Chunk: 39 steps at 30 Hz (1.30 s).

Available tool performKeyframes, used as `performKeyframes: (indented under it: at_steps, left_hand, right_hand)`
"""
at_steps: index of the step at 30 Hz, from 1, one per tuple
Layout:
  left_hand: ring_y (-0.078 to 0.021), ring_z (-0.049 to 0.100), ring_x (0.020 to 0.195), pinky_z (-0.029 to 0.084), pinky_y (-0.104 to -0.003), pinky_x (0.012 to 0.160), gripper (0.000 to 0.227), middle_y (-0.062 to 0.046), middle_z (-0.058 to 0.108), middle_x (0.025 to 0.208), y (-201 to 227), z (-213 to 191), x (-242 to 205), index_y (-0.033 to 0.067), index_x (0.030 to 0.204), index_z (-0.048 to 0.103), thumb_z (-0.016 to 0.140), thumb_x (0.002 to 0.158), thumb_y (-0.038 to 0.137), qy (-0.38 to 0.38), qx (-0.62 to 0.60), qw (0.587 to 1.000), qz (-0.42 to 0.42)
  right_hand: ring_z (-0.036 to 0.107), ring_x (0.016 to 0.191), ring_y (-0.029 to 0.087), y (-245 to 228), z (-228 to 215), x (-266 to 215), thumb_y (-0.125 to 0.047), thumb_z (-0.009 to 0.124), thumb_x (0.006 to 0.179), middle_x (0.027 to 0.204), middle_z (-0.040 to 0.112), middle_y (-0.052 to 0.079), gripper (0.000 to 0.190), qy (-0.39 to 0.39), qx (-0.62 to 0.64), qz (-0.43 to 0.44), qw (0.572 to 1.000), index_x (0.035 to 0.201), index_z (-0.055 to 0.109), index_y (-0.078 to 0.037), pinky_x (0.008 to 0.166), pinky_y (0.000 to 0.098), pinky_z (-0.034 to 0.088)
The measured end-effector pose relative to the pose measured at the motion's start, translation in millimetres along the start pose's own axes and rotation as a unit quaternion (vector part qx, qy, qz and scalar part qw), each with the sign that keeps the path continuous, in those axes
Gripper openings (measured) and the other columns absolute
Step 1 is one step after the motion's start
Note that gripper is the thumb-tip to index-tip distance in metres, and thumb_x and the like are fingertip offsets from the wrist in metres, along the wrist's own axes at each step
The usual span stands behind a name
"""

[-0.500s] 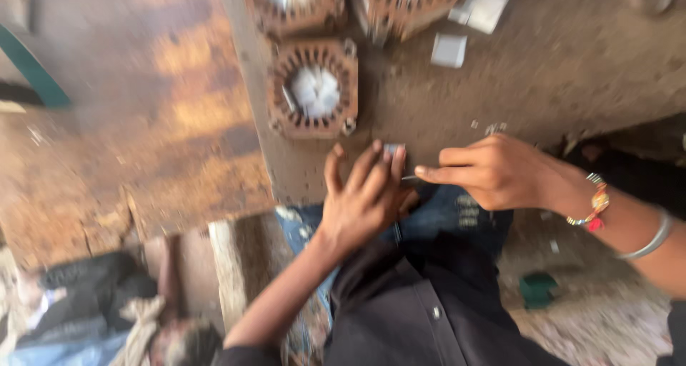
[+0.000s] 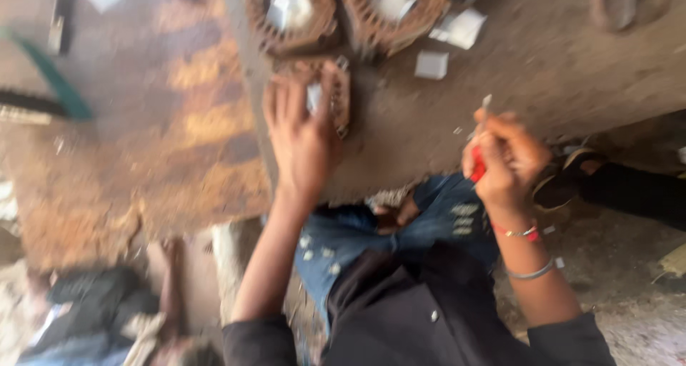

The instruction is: The person uses a red-handled screwdriver to press white paper squares into the slots of a brown, circular, slotted component. They repeatedly pick up paper squares and insert them into the component's slots, working on a wooden table.

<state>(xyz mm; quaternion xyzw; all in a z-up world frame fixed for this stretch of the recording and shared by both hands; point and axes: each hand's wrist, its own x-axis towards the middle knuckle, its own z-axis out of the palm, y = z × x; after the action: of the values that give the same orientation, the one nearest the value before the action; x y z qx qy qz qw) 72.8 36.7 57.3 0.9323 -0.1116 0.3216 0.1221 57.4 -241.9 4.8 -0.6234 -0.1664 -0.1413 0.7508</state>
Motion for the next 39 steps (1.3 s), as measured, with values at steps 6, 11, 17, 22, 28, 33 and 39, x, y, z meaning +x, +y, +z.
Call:
performKeyframes:
  at_steps: [6, 11, 17, 22, 28, 33, 39]
  left_hand:
    - [-0.0364, 0.052, 0.134, 0.036, -0.05, 0.12, 0.049, -0.02, 0.059, 0.136, 65.5, 66.2, 34.0, -0.0017, 0.139, 0.06, 0.067, 0.092, 0.011, -0.101, -0.147, 0.977, 0.119]
    - [-0.034, 0.051, 0.137, 0.028, -0.06, 0.121, 0.047, -0.018, 0.062, 0.133, 71.4, 49.2, 5.1, -0.0024, 0.136, 0.06, 0.067, 0.093, 0.017, -0.124, -0.113, 0.98, 0.108]
    - [-0.0288, 0.052, 0.136, 0.02, -0.067, 0.117, 0.073, -0.01, 0.064, 0.128, 57.6, 0.7, -65.4, 0.0036, 0.137, 0.06, 0.078, 0.074, 0.035, -0.156, -0.161, 0.972, 0.073]
    - [-0.0267, 0.05, 0.139, 0.012, -0.068, 0.116, 0.07, -0.009, 0.062, 0.128, 52.4, 6.6, -74.0, 0.009, 0.143, 0.063, 0.076, 0.078, 0.033, -0.128, -0.124, 0.977, 0.117]
    - [-0.0285, 0.05, 0.145, 0.008, -0.064, 0.123, 0.059, -0.004, 0.064, 0.134, 48.0, 3.9, -73.3, 0.0112, 0.137, 0.064, 0.072, 0.08, 0.023, -0.154, -0.165, 0.973, 0.053]
    - [-0.026, 0.048, 0.146, 0.007, -0.062, 0.127, 0.051, -0.005, 0.062, 0.127, 50.3, 4.6, -73.6, 0.013, 0.139, 0.066, 0.072, 0.089, 0.024, -0.13, -0.138, 0.98, 0.062]
    - [-0.0272, 0.047, 0.139, 0.004, -0.065, 0.122, 0.048, -0.007, 0.059, 0.12, 59.2, 11.2, -69.6, 0.0047, 0.14, 0.067, 0.067, 0.097, 0.027, -0.11, -0.077, 0.989, 0.061]
  right_hand:
    - [0.054, 0.056, 0.011, 1.5, 3.1, 3.1, -0.004, 0.057, 0.113, 0.094, 0.059, 0.006, 0.018, 0.024, 0.023, -0.006, 0.999, 0.129, 0.065, 0.002, 0.046, 0.0228, 0.045]
    - [0.054, 0.056, 0.01, 4.2, 5.1, 4.7, -0.006, 0.058, 0.112, 0.091, 0.059, 0.006, 0.02, 0.035, 0.01, -0.025, 0.999, 0.129, 0.064, 0.003, 0.047, 0.0228, 0.045]
    - [0.055, 0.056, 0.009, -8.3, 6.3, 11.1, -0.005, 0.058, 0.112, 0.091, 0.061, 0.006, 0.015, -0.045, -0.055, 0.006, 0.997, 0.121, 0.067, 0.003, 0.049, 0.0214, 0.044]
    - [0.058, 0.066, 0.016, -43.8, 14.6, 21.9, 0.003, 0.061, 0.098, 0.085, 0.062, 0.007, 0.03, -0.211, -0.351, -0.07, 0.909, 0.127, 0.07, -0.002, 0.06, 0.0305, 0.047]
    - [0.062, 0.063, 0.029, -50.0, 21.9, 20.8, 0.008, 0.061, 0.077, 0.084, 0.06, 0.011, 0.053, -0.337, -0.481, -0.103, 0.803, 0.126, 0.072, -0.008, 0.059, 0.0401, 0.053]
    - [0.063, 0.062, 0.028, -45.7, 31.2, 20.3, 0.007, 0.062, 0.077, 0.082, 0.06, 0.011, 0.053, -0.33, -0.542, -0.067, 0.77, 0.128, 0.069, -0.004, 0.057, 0.0382, 0.055]
    - [0.059, 0.055, 0.017, -35.5, 12.8, 24.8, 0.004, 0.065, 0.077, 0.077, 0.06, 0.006, 0.048, -0.454, -0.526, -0.217, 0.686, 0.125, 0.067, 0.006, 0.049, 0.0279, 0.055]
